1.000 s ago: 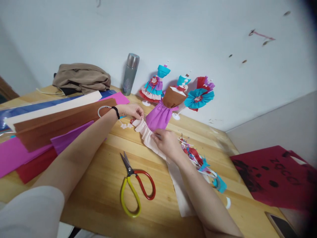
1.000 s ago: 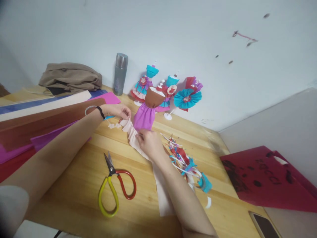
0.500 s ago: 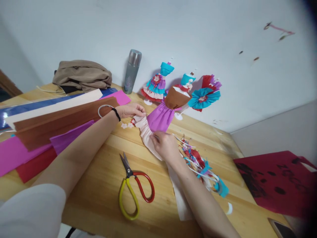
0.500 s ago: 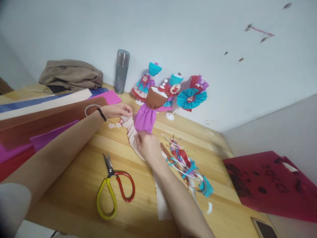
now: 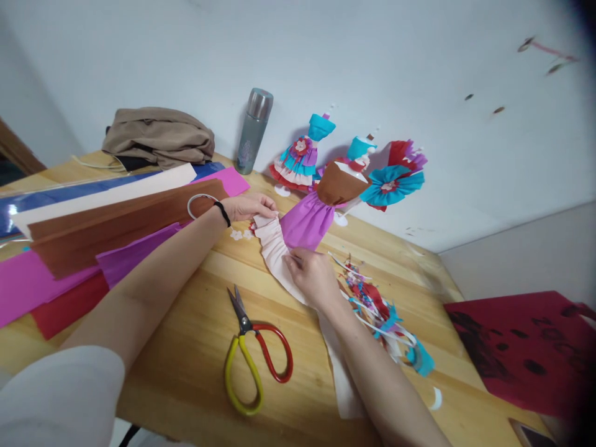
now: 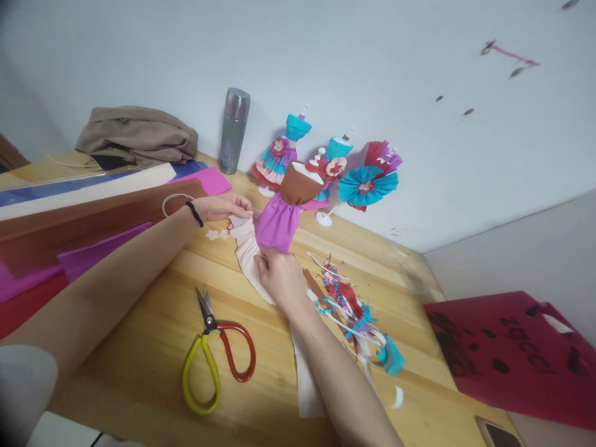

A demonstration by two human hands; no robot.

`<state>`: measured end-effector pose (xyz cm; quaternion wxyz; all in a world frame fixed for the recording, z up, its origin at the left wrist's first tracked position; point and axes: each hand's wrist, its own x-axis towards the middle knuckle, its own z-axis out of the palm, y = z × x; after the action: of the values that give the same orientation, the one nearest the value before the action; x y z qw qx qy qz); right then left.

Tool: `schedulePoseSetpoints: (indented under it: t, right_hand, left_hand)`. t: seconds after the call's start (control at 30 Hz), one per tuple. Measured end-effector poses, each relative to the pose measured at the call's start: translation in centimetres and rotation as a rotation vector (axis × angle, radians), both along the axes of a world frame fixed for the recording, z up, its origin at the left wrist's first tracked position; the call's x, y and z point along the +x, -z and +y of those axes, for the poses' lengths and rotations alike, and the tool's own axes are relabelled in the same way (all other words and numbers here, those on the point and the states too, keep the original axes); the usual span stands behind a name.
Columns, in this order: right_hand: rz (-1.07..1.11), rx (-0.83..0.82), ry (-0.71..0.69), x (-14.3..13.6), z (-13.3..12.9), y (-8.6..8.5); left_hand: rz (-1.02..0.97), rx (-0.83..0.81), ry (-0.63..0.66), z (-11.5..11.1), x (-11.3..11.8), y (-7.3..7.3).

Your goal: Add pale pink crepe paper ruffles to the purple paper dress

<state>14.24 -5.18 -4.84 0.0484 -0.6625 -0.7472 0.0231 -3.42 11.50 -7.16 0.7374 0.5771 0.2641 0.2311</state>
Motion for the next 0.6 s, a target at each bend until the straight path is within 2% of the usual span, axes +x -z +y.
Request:
schedulePoseSetpoints:
  t: [0.33,0.6]
  right_hand:
    - [-0.016,0.021,0.036,-0.02,-0.13,0.05]
    - [-0.027,0.046,0.078,-0.07,-0.27,-0.12]
  left_hand:
    - [0.006,-0.032,-0.026,0.51,0.13,0.77]
    - [-0.043,-0.084,-0.055,0.17,0.52,0.83]
